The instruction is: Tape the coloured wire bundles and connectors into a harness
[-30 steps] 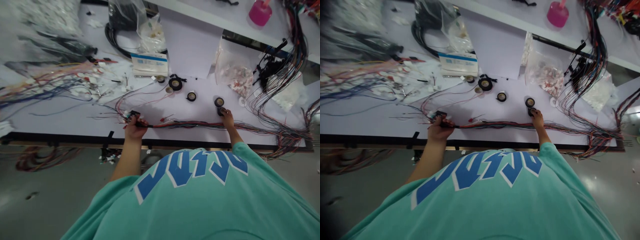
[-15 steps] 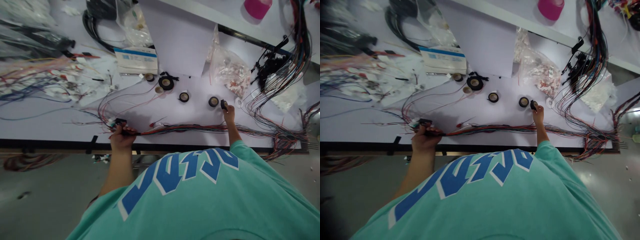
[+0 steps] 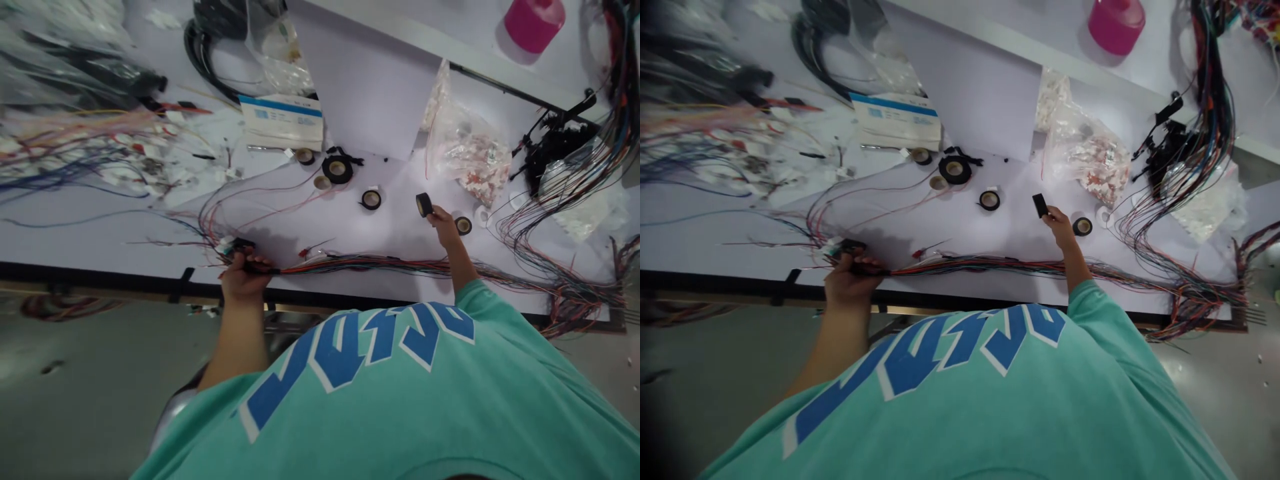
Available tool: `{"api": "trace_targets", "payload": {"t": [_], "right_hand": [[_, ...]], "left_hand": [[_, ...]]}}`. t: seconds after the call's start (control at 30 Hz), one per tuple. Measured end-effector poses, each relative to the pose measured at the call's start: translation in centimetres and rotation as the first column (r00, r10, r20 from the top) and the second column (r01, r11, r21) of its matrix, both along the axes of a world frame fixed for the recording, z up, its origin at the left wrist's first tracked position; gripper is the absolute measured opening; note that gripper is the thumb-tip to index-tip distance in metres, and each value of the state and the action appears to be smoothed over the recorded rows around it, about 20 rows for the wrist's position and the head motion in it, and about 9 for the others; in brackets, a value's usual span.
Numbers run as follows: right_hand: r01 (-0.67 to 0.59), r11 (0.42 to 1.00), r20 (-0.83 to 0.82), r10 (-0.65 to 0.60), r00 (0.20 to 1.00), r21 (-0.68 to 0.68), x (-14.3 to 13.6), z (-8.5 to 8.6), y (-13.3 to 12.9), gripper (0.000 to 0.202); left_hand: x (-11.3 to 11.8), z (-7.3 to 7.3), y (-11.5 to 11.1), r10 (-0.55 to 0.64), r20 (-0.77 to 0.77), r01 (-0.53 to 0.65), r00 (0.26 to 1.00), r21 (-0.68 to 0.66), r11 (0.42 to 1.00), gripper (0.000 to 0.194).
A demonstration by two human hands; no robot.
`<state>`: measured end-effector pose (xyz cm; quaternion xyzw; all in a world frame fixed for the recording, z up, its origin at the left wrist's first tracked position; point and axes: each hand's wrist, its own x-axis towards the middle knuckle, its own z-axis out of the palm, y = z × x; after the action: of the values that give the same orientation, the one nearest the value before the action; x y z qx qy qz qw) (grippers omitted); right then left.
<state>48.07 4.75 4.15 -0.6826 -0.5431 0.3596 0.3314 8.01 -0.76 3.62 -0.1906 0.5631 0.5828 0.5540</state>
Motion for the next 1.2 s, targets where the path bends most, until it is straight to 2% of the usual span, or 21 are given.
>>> {"api": "trace_targets", "payload": {"t": [0.1, 0.2, 0.27, 0.37, 0.43, 0.5, 0.6, 0.67, 0.77, 0.83, 0.87, 0.93, 0.97, 1.03, 1.07, 1.1, 1.2], "right_hand": [[-0.049, 0.998, -0.274, 0.058, 0.96, 0.04, 0.0, 0.2, -0.5, 0.028], [-0.092, 0.994, -0.329, 0.107, 0.938, 0.061, -0.4, 0.2, -0.7, 0.029], [-0.105, 0.992, -0.231, 0.118, 0.966, 0.069, -0.4, -0.1, -0.3, 0.03], [-0.046, 0.995, 0.114, 0.036, 0.993, 0.083, 0.5, -0.8, 1.2, 0.03], [0.022, 0.996, 0.35, -0.05, 0.935, 0.084, 1.7, -1.2, 2.6, 0.032], [0.053, 0.997, 0.505, -0.072, 0.86, 0.051, 3.1, -1.5, 4.1, 0.037], [0.038, 0.998, 0.605, -0.062, 0.794, 0.052, 4.6, -1.4, 5.9, 0.052], [0.039, 0.991, 0.621, -0.111, 0.776, 0.128, 4.0, -1.0, 6.5, 0.061], [0.012, 0.974, 0.574, -0.145, 0.806, 0.228, -0.4, 0.3, 5.7, 0.052], [-0.133, 0.961, 0.458, 0.008, 0.889, 0.241, -5.1, 1.8, 3.8, 0.036], [-0.253, 0.944, 0.378, 0.161, 0.912, 0.21, -7.7, 2.7, 2.6, 0.032], [-0.509, 0.837, 0.245, 0.46, 0.853, 0.202, -12.8, 4.5, 0.1, 0.029], [-0.623, 0.75, 0.203, 0.589, 0.782, 0.222, -15.0, 5.3, -1.0, 0.03], [-0.765, 0.602, 0.138, 0.758, 0.638, 0.229, -18.3, 6.5, -2.6, 0.036], [-0.791, 0.575, 0.1, 0.792, 0.602, 0.21, -19.5, 6.9, -3.1, 0.036], [-0.798, 0.575, 0.06, 0.803, 0.593, 0.18, -20.3, 7.1, -3.4, 0.033], [-0.766, 0.636, -0.08, 0.772, 0.631, 0.095, -21.0, 7.3, -3.9, 0.024]], "left_hand": [[0.0, 0.0, 0.0, 0.018, 0.019, -0.018, 1.0, 0.003, 1.0, 0.043], [-0.1, -0.3, 0.0, 0.007, 0.026, -0.007, 1.0, 0.011, 1.0, 0.043], [-0.2, -0.5, -0.1, 0.002, 0.025, -0.003, 1.0, 0.022, 1.0, 0.043], [-0.4, -0.7, 0.0, 0.005, 0.032, -0.008, 0.999, 0.084, 0.996, 0.04], [-0.4, -0.5, 0.2, 0.002, 0.044, -0.009, 0.999, 0.146, 0.989, 0.034], [-0.4, -0.2, 0.6, 0.004, 0.056, -0.016, 0.998, 0.219, 0.976, 0.027], [-0.2, 0.8, 1.1, -0.03, 0.047, 0.011, 0.998, 0.349, 0.937, 0.019], [-0.1, 1.6, 1.3, -0.084, 0.0, 0.075, 0.997, 0.44, 0.895, 0.02], [0.4, 3.3, 1.2, -0.154, -0.087, 0.177, 0.984, 0.533, 0.827, 0.033], [0.8, 4.7, 0.9, -0.196, -0.144, 0.243, 0.97, 0.585, 0.774, 0.04], [1.2, 5.4, 0.7, -0.217, -0.172, 0.277, 0.961, 0.608, 0.744, 0.042], [1.9, 6.8, 0.4, -0.251, -0.219, 0.332, 0.943, 0.648, 0.686, 0.044], [2.3, 7.5, 0.3, -0.263, -0.236, 0.353, 0.935, 0.664, 0.66, 0.045], [3.1, 8.6, 0.0, -0.277, -0.264, 0.382, 0.924, 0.69, 0.615, 0.046], [3.4, 8.9, -0.1, -0.277, -0.279, 0.392, 0.919, 0.699, 0.598, 0.046], [3.7, 9.2, -0.3, -0.272, -0.295, 0.401, 0.916, 0.704, 0.586, 0.046], [4.2, 9.8, -0.8, -0.25, -0.342, 0.423, 0.906, 0.699, 0.576, 0.043]]}}
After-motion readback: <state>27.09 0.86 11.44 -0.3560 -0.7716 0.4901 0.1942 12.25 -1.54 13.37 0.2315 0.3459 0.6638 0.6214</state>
